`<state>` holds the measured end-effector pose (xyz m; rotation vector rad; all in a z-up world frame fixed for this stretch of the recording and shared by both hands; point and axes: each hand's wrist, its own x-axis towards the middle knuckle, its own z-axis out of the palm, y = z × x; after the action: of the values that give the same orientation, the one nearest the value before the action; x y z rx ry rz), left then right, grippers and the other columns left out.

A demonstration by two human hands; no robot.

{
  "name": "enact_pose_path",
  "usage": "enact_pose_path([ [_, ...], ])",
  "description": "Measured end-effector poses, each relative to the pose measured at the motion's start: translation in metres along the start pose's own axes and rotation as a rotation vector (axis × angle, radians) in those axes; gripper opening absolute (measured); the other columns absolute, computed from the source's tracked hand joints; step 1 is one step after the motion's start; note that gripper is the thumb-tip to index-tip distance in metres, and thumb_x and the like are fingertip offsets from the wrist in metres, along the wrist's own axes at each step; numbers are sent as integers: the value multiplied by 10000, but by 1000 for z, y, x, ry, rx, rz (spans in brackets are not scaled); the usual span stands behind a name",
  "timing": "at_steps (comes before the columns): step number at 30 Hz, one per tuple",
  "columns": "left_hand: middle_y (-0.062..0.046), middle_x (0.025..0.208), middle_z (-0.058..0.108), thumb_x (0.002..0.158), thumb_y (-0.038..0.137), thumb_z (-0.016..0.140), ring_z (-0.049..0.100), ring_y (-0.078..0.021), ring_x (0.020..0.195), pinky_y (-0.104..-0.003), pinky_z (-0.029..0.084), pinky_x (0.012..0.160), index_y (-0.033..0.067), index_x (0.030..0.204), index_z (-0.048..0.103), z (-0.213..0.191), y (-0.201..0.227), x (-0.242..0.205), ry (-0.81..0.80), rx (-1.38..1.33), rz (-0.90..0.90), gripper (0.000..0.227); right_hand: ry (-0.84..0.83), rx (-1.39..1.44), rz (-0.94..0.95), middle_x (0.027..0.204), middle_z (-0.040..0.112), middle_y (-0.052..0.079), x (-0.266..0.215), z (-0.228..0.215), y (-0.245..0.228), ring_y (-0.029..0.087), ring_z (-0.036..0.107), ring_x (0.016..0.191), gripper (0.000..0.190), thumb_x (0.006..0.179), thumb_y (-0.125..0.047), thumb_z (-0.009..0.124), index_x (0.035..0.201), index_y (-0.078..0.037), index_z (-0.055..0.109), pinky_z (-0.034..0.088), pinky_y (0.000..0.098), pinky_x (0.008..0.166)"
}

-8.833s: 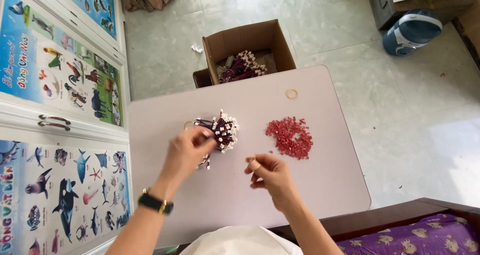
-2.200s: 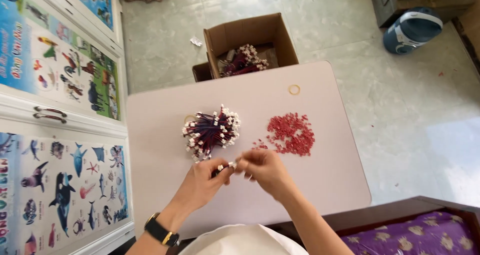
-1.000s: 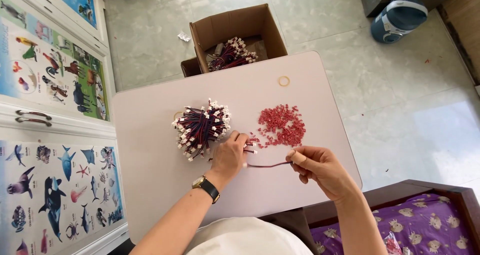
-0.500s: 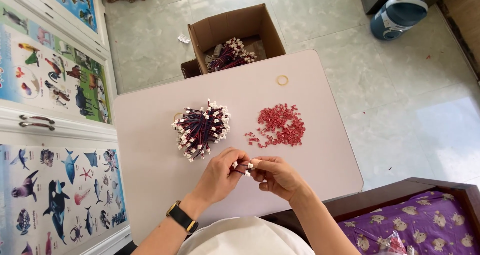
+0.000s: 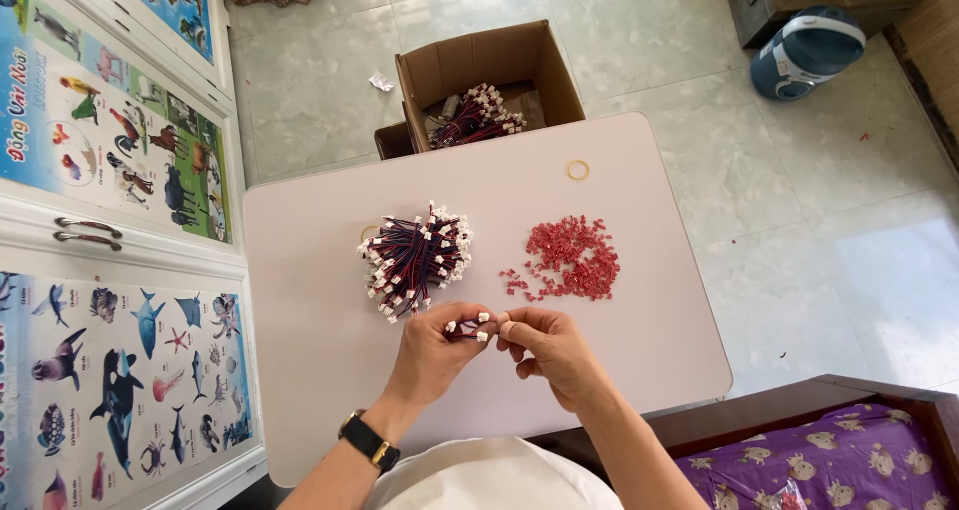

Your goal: The person assembles and bundles wire cables by attaching connectors and securing them with rubber bands.

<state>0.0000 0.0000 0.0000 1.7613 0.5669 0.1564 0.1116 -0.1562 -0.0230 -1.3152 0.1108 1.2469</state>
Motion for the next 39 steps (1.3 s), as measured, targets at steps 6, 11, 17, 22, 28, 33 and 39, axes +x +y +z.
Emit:
enact_pose_path([
  [6, -26, 830, 753, 828, 7, 757, 611, -55, 690, -232, 524, 599, 48, 988, 781, -20, 11, 6, -150, 43, 73, 167, -128, -96, -261, 846, 690, 27, -17, 7, -21, 76, 594, 669, 372, 876, -147, 700, 1192, -134, 504, 499, 254, 557],
  [11, -42, 870, 739, 845, 8, 736, 680, -92, 709, -258, 574, 642, 50, 1022, 761, -27, 34, 6, -178, 142, 125, 184, -74, -189, -143, 826, 781, 67, -13, 5, -15, 82, 546, 614, 325, 928, -313, 725, 994, 2, 771, 453, 250, 541],
  [17, -44, 876, 742, 839, -36, 717, 685, -130, 721, -276, 565, 632, 69, 1027, 786, -23, 27, 3, -118, 161, 197, 227, -84, -84, -126, 781, 746, 47, -15, 10, -14, 68, 522, 599, 311, 913, -312, 721, 1018, -32, 804, 441, 242, 536],
  [22, -42, 890, 742, 837, -49, 709, 704, -125, 735, -270, 576, 630, 65, 1028, 773, -27, 44, 3, -117, 158, 243, 231, -65, -134, -172, 763, 743, 55, -17, 9, -21, 81, 541, 607, 312, 923, -298, 730, 985, 1, 794, 447, 254, 538],
  [28, -49, 869, 756, 835, -46, 724, 714, -125, 708, -267, 575, 623, 67, 1009, 778, -32, 56, 0, -115, 215, 216, 215, -90, -248, -211, 753, 737, 42, -17, 13, -29, 84, 614, 657, 317, 913, -307, 725, 991, -10, 802, 494, 258, 564],
  [33, -59, 919, 762, 836, -47, 706, 729, -126, 748, -260, 600, 652, 61, 1021, 769, -35, 51, 2, -138, 126, 258, 223, -131, -26, -143, 764, 723, 53, -19, 15, -21, 114, 605, 639, 302, 915, -284, 734, 1001, 1, 779, 489, 265, 552],
  [39, -65, 889, 766, 857, -31, 724, 713, -135, 727, -279, 584, 623, 51, 1014, 763, -35, 58, 0, -109, 130, 152, 182, -69, -199, -198, 761, 703, 39, -22, 12, -32, 100, 636, 669, 287, 937, -274, 712, 989, 0, 781, 543, 277, 584],
])
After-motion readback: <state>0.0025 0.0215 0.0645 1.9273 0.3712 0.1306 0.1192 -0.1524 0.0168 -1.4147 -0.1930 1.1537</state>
